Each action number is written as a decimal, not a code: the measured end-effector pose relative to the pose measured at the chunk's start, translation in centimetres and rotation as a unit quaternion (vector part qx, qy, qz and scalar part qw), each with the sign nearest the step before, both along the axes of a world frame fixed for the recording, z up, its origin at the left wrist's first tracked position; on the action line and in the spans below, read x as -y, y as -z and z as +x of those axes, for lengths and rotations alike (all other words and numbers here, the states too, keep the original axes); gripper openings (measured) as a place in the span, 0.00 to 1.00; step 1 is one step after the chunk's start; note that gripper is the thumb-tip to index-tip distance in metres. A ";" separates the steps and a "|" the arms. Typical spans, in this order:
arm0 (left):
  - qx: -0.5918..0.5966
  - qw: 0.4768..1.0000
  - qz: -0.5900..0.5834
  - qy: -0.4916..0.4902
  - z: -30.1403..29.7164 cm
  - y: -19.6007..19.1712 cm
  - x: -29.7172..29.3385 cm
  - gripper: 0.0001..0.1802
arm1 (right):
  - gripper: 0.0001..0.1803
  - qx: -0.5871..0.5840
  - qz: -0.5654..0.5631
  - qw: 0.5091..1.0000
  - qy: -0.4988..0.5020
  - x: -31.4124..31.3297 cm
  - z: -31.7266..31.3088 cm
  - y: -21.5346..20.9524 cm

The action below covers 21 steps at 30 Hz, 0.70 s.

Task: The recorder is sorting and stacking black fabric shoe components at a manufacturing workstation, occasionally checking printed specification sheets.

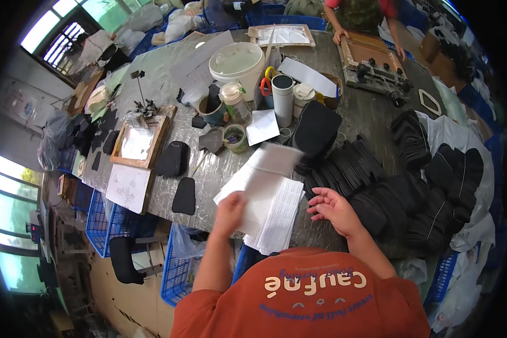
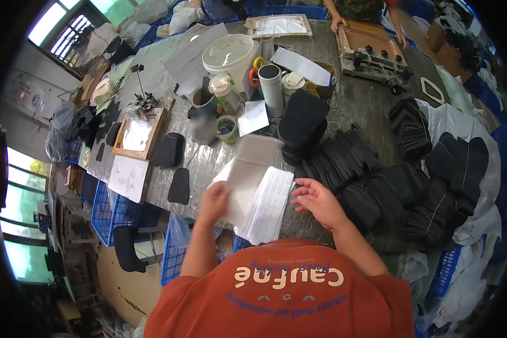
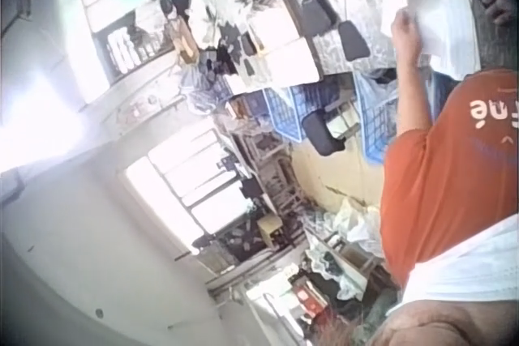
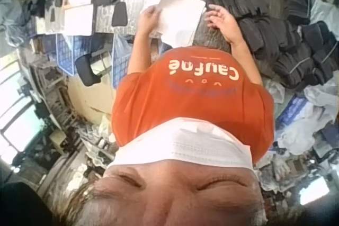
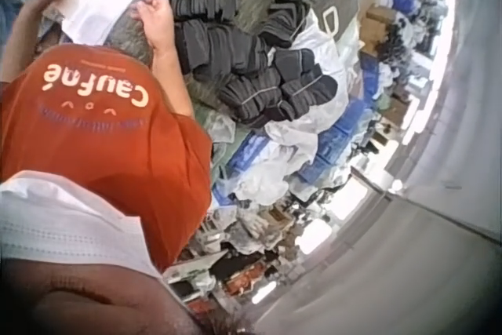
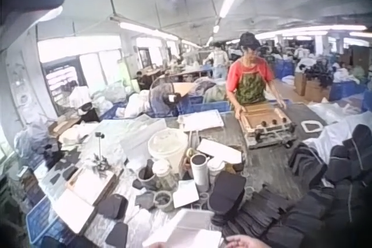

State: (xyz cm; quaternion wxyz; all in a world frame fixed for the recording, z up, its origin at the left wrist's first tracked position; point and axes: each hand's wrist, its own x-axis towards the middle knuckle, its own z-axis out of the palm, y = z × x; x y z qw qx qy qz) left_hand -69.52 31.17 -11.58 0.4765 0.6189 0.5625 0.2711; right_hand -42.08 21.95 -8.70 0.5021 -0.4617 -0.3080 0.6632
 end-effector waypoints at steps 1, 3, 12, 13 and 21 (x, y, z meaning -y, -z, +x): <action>-0.031 0.998 0.027 -0.043 -2.2 0.4 -0.7 0.07 | 0.20 0.006 -0.025 1.000 -0.015 0.2 0.2 0.2; 0.110 0.988 0.018 -0.108 -5.5 0.9 -1.4 0.04 | 0.18 0.028 -0.052 0.997 -0.042 0.4 0.0 0.9; 0.062 0.975 -0.027 -0.210 -10.6 3.3 -0.3 0.09 | 0.18 0.540 0.239 0.764 -0.262 -8.6 -6.6 4.9; 0.062 0.975 -0.030 -0.210 -10.9 3.9 0.3 0.09 | 0.20 0.579 0.234 0.731 -0.275 -10.6 -7.4 6.3; 0.077 0.959 -0.065 -0.265 -14.4 6.9 5.4 0.09 | 0.34 0.742 0.336 0.487 -0.317 -20.8 -12.0 12.2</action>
